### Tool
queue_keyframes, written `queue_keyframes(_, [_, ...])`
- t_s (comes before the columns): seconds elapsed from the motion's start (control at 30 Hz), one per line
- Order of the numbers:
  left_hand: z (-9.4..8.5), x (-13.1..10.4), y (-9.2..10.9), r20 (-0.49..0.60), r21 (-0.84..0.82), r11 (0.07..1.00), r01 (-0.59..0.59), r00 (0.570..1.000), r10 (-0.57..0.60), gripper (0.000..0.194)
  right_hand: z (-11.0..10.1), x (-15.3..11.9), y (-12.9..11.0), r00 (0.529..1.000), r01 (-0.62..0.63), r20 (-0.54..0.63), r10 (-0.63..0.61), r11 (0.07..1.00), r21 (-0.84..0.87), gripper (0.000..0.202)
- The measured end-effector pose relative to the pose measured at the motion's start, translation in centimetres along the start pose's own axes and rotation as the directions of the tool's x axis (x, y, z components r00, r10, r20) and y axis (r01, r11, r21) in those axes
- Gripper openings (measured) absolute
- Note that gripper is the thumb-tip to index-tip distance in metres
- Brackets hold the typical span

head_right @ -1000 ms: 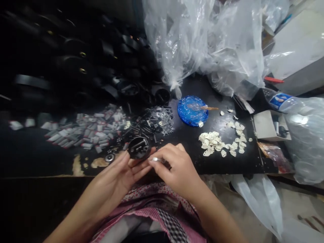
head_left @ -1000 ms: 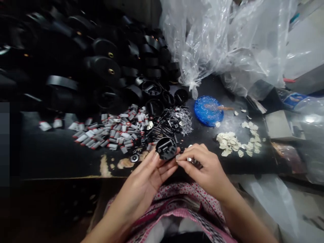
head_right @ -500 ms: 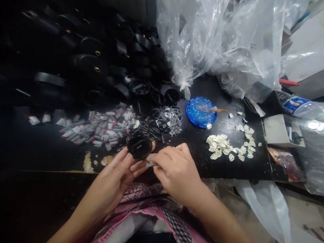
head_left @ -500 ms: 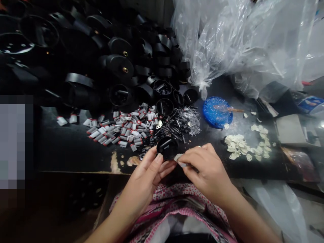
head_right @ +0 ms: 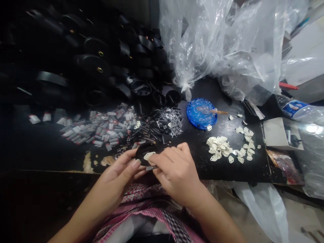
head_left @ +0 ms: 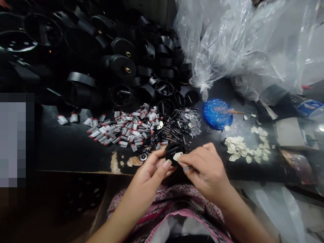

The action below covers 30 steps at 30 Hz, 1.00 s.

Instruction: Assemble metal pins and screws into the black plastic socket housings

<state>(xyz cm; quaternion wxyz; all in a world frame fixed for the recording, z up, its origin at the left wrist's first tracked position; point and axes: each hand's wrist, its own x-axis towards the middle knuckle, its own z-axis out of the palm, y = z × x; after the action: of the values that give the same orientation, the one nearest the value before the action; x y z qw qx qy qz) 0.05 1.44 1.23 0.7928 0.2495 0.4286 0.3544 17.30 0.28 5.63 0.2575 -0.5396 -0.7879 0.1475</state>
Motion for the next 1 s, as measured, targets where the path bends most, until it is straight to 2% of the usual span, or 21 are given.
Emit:
queue_keyframes(0.13, [0.2,-0.1,0.1,-0.027,0.042,0.998,-0.047,0.998,0.048,0.025,-0.1,-0.1,-0.2,1.0,0.0,0.007,0.0,1.0,-0.023,0.019])
queue_keyframes(0.33, [1.0,0.1,-0.2,-0.042,0.012,0.984,-0.18,0.983,0.181,0.018,0.4,-1.2,-0.9,0.996,-0.035,-0.082,0.032,0.999,-0.036,0.012])
queue_keyframes(0.53, [1.7,0.4,0.0,-0.11,0.076,0.977,-0.198,0.972,0.206,0.014,0.8,-1.6,-1.9,0.988,-0.111,-0.107,0.109,0.994,-0.016,0.013])
queue_keyframes(0.63, [0.5,-0.4,0.6,-0.166,0.154,0.964,-0.215,0.957,0.24,0.015,1.4,-0.3,-2.5,0.99,-0.122,-0.059,0.128,0.989,0.088,0.014])
queue_keyframes(0.73, [-3.1,-3.0,0.7,-0.267,0.324,0.93,-0.175,0.926,0.267,0.017,1.9,1.7,-3.5,0.99,-0.07,0.136,0.029,0.949,0.309,0.012])
queue_keyframes(0.77, [-4.7,-4.1,0.4,-0.316,0.369,0.916,-0.155,0.906,0.281,0.017,2.0,2.3,-3.7,0.979,-0.069,0.204,-0.012,0.92,0.385,0.011])
queue_keyframes(0.8, [-6.5,-5.3,-0.1,-0.384,0.403,0.903,-0.147,0.869,0.313,0.019,1.9,2.7,-3.8,0.966,-0.087,0.258,-0.034,0.893,0.442,0.012])
queue_keyframes(0.87, [-9.8,-7.5,-1.3,-0.584,0.431,0.895,-0.117,0.719,0.376,0.024,1.7,2.8,-3.4,0.951,-0.152,0.309,-0.006,0.862,0.484,0.018])
queue_keyframes(0.93, [-12.0,-8.9,-2.1,-0.698,0.487,0.87,-0.072,0.567,0.437,0.03,1.7,2.2,-2.0,0.958,-0.191,0.28,0.061,0.865,0.464,0.021])
queue_keyframes(0.97, [-12.6,-9.3,-2.2,-0.708,0.52,0.851,-0.072,0.521,0.476,0.032,1.8,1.6,-1.0,0.964,-0.192,0.252,0.08,0.868,0.458,0.019])
queue_keyframes(1.0, [-12.7,-9.5,-1.9,-0.687,0.569,0.818,-0.079,0.501,0.526,0.034,2.0,1.0,0.0,0.972,-0.185,0.215,0.094,0.87,0.456,0.018])
